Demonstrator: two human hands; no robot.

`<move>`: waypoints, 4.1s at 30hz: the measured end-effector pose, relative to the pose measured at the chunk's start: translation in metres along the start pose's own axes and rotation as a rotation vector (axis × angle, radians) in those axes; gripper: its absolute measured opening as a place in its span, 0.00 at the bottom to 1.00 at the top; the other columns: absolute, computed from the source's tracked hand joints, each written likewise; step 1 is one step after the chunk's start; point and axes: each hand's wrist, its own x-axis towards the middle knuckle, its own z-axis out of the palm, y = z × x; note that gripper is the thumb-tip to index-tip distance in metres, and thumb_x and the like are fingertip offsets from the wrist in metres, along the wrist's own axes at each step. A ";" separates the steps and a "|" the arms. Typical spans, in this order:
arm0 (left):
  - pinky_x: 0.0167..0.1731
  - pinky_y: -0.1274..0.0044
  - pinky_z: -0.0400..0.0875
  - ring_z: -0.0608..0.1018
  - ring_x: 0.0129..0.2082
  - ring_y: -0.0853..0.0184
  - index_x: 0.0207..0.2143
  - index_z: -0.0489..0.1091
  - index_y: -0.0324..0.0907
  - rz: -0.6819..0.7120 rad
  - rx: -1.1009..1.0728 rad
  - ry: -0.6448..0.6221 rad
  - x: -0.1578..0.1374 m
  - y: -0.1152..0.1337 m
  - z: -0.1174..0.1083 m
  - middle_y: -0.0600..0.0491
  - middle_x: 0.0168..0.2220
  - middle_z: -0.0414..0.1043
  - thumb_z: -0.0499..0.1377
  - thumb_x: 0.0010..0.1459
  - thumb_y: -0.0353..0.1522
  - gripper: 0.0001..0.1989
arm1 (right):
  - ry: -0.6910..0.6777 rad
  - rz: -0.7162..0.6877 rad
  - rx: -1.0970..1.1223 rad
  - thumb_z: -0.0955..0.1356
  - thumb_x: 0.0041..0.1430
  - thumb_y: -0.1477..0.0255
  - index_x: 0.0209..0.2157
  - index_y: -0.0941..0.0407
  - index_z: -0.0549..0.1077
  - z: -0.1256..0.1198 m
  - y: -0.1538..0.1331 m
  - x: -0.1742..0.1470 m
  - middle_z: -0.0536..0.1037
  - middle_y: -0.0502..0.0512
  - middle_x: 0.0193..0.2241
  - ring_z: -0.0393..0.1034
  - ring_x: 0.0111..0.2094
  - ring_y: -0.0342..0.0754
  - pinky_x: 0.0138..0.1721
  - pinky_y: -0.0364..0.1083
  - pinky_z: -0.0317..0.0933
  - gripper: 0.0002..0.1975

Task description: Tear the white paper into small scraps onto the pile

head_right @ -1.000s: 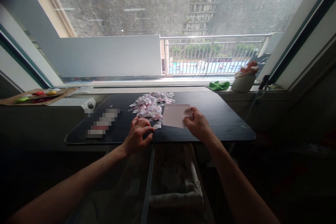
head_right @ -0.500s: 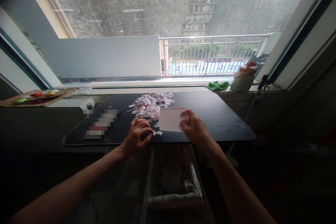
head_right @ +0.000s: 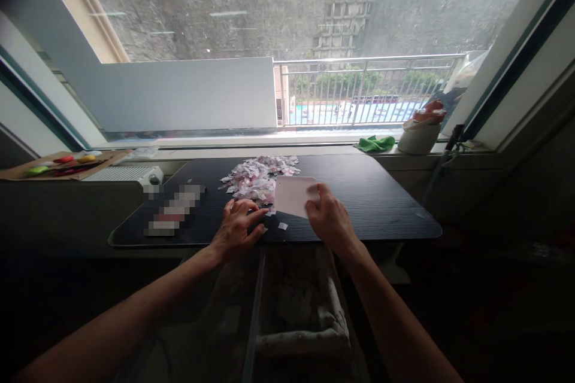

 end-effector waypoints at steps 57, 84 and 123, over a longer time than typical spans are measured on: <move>0.52 0.63 0.58 0.69 0.45 0.59 0.34 0.68 0.42 -0.191 -0.075 0.176 0.002 -0.002 0.002 0.49 0.37 0.70 0.52 0.50 0.26 0.09 | -0.007 0.055 -0.027 0.63 0.53 0.67 0.42 0.53 0.66 -0.006 0.005 0.005 0.76 0.54 0.30 0.69 0.29 0.49 0.30 0.46 0.59 0.13; 0.53 0.62 0.57 0.69 0.45 0.59 0.34 0.68 0.43 -0.188 -0.063 0.161 0.003 -0.002 0.003 0.49 0.37 0.70 0.51 0.49 0.26 0.10 | -0.074 -0.017 -0.233 0.62 0.53 0.69 0.42 0.53 0.69 -0.034 -0.009 -0.010 0.76 0.52 0.28 0.70 0.28 0.49 0.31 0.45 0.58 0.14; 0.55 0.60 0.55 0.70 0.46 0.58 0.33 0.69 0.44 -0.175 -0.067 0.138 0.001 -0.003 0.002 0.49 0.37 0.72 0.52 0.49 0.27 0.10 | -0.188 0.328 0.199 0.68 0.40 0.73 0.29 0.58 0.71 -0.013 0.064 0.032 0.77 0.53 0.27 0.71 0.27 0.46 0.25 0.41 0.62 0.09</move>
